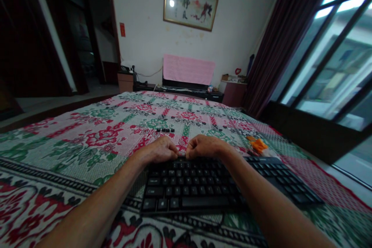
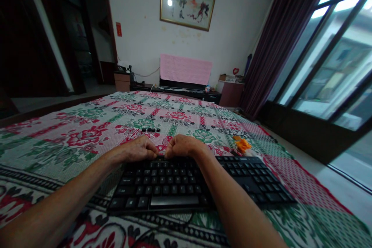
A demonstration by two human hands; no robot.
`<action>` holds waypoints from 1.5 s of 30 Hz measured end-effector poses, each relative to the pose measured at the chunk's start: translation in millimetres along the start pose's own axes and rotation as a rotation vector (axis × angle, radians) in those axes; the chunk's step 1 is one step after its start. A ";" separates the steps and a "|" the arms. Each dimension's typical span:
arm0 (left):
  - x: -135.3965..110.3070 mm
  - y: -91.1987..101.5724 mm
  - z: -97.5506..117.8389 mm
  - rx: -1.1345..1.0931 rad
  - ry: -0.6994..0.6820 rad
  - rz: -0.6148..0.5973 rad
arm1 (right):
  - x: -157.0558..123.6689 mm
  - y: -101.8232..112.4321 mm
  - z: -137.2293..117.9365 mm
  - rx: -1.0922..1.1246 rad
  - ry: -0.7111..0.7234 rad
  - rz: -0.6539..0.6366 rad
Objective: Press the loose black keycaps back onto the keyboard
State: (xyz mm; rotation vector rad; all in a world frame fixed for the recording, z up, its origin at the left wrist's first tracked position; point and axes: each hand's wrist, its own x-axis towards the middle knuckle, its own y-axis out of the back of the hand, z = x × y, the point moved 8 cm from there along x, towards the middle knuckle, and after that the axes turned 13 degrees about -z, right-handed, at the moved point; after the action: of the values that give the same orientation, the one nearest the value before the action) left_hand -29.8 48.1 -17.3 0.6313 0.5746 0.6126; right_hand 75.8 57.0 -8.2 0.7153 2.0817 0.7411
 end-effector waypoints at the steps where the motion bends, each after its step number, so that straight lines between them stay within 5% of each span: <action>1: -0.4 0.7 0.4 0.002 0.000 0.006 | -1.1 -0.9 -1.0 0.000 0.012 0.003; 9: -1.7 4.9 -6.5 -0.099 -0.001 0.050 | -7.1 0.4 -11.8 0.062 0.165 -0.036; 16: -4.7 8.3 -19.0 -0.214 -0.017 -0.011 | 32.9 47.7 -18.0 -0.185 0.083 0.405; 27: -15.8 10.7 -29.1 -0.221 0.011 -0.114 | 83.4 57.6 -21.0 -0.253 0.034 0.498; 34: -16.2 10.7 -30.9 -0.277 0.068 -0.086 | 33.1 44.3 -35.5 -0.199 0.106 0.444; 38: -16.7 10.8 -30.8 -0.270 0.070 -0.087 | -3.7 17.1 -45.3 0.042 0.299 0.248; 45: -17.8 11.5 -27.5 -0.229 0.077 -0.092 | -21.9 -5.4 -42.5 0.075 0.279 0.029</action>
State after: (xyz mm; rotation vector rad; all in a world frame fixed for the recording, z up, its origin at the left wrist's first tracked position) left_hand -63.7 53.5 -22.5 0.3646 0.5923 0.6075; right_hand 51.2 27.2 20.4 0.7174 2.3664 0.8212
